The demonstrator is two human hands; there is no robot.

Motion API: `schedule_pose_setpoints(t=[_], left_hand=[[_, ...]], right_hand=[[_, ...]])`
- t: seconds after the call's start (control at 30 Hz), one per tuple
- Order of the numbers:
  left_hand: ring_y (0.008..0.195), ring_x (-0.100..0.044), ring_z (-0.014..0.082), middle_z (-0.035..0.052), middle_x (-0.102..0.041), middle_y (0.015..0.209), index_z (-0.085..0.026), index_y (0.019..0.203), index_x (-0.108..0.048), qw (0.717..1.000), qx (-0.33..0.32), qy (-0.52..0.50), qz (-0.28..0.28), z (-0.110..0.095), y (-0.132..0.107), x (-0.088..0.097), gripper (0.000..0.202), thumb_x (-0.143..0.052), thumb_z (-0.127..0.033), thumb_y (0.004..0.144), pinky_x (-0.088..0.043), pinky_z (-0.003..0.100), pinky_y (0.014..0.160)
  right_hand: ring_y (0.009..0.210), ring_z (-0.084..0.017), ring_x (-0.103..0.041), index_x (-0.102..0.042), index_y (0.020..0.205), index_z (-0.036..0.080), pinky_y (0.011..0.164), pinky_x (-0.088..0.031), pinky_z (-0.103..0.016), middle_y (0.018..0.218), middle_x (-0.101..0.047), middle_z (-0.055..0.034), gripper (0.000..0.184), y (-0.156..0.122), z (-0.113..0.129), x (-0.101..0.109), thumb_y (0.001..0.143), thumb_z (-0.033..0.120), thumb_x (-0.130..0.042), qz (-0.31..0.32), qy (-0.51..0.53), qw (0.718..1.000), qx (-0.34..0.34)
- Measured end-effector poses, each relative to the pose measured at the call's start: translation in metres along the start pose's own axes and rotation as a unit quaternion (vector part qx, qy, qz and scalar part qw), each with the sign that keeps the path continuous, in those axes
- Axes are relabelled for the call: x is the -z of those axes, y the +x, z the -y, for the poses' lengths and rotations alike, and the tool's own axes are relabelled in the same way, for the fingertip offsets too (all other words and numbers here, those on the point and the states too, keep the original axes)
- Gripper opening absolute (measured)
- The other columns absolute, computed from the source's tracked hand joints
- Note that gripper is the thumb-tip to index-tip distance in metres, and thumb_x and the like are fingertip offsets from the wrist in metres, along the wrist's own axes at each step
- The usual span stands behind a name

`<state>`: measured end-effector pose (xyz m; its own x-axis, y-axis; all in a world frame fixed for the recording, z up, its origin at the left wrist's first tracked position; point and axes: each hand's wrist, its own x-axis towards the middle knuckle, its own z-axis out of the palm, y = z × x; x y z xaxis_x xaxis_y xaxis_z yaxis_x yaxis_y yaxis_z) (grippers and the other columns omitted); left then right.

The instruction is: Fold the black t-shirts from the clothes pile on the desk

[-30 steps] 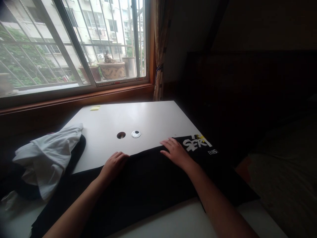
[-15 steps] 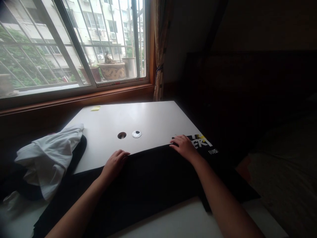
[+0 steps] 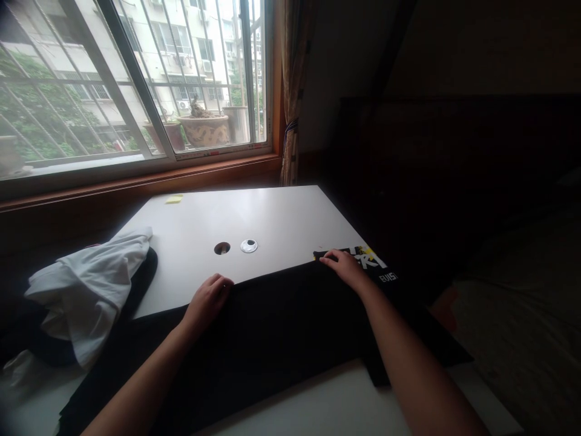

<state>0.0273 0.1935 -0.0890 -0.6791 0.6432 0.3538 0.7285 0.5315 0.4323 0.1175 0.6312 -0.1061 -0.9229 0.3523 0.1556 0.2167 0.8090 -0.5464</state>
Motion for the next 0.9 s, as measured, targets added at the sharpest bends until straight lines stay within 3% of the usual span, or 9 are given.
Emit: schedule_pose_setpoints(t=[0.33, 0.5, 0.63, 0.73, 0.8, 0.9], left_hand=[[0.102, -0.057, 0.0283, 0.0089, -0.065, 0.108, -0.024, 0.108, -0.068, 0.997, 0.016, 0.067, -0.016, 0.005, -0.003, -0.007, 0.022, -0.047, -0.021, 0.100, -0.056, 0.044, 0.082], [0.122, -0.055, 0.0307, 0.0096, -0.063, 0.126, -0.024, 0.122, -0.064, 0.996, -0.003, 0.085, -0.016, 0.004, -0.002, -0.006, 0.028, -0.048, -0.020, 0.100, -0.054, 0.051, 0.096], [0.145, -0.040, 0.0301, 0.0080, -0.057, 0.145, -0.027, 0.137, -0.057, 0.988, -0.104, 0.114, 0.016, -0.007, -0.002, -0.004, 0.037, -0.047, -0.021, 0.102, -0.036, 0.060, 0.118], [0.151, -0.031, 0.0298, 0.0085, -0.048, 0.156, -0.025, 0.148, -0.047, 0.973, -0.174, 0.139, 0.064, -0.022, -0.006, -0.007, 0.045, -0.047, -0.027, 0.103, -0.026, 0.062, 0.123], [0.152, -0.029, 0.0308, 0.0099, -0.042, 0.160, -0.024, 0.153, -0.041, 0.969, -0.180, 0.145, 0.091, -0.032, -0.009, -0.012, 0.052, -0.048, -0.035, 0.103, -0.025, 0.062, 0.123], [0.152, -0.028, 0.0313, 0.0098, -0.037, 0.162, -0.027, 0.157, -0.034, 0.969, -0.172, 0.144, 0.107, -0.039, -0.015, -0.021, 0.058, -0.047, -0.043, 0.103, -0.029, 0.062, 0.121]], right_hand=[[0.090, -0.029, -0.063, -0.072, 0.093, 0.025, 0.074, -0.048, -0.037, 0.086, -0.069, -0.0069, 0.031, 0.005, 0.007, -0.006, 0.088, 0.052, -0.059, -0.049, -0.093, 0.994, -0.023], [0.087, -0.028, -0.062, -0.068, 0.111, 0.025, 0.072, -0.049, -0.037, 0.081, -0.069, -0.0050, 0.027, -0.001, 0.010, -0.002, 0.090, 0.039, -0.058, -0.061, -0.138, 0.988, -0.010], [0.100, -0.032, -0.060, -0.062, 0.129, 0.023, 0.084, -0.050, -0.046, 0.104, -0.068, -0.0112, 0.039, -0.012, 0.020, 0.000, 0.091, 0.029, -0.056, -0.098, -0.177, 0.979, -0.002], [0.113, -0.037, -0.057, -0.060, 0.134, 0.022, 0.092, -0.050, -0.052, 0.121, -0.064, -0.0163, 0.042, -0.030, 0.044, -0.006, 0.093, 0.027, -0.053, -0.123, -0.225, 0.966, 0.041], [0.124, -0.037, -0.053, -0.058, 0.137, 0.021, 0.101, -0.047, -0.053, 0.134, -0.060, -0.0169, 0.042, -0.046, 0.067, -0.017, 0.097, 0.029, -0.050, -0.104, -0.230, 0.962, 0.104], [0.143, -0.032, -0.040, -0.050, 0.147, 0.024, 0.119, -0.033, -0.053, 0.155, -0.046, -0.0124, 0.047, -0.073, 0.100, -0.041, 0.102, 0.039, -0.046, -0.028, -0.205, 0.957, 0.204]])
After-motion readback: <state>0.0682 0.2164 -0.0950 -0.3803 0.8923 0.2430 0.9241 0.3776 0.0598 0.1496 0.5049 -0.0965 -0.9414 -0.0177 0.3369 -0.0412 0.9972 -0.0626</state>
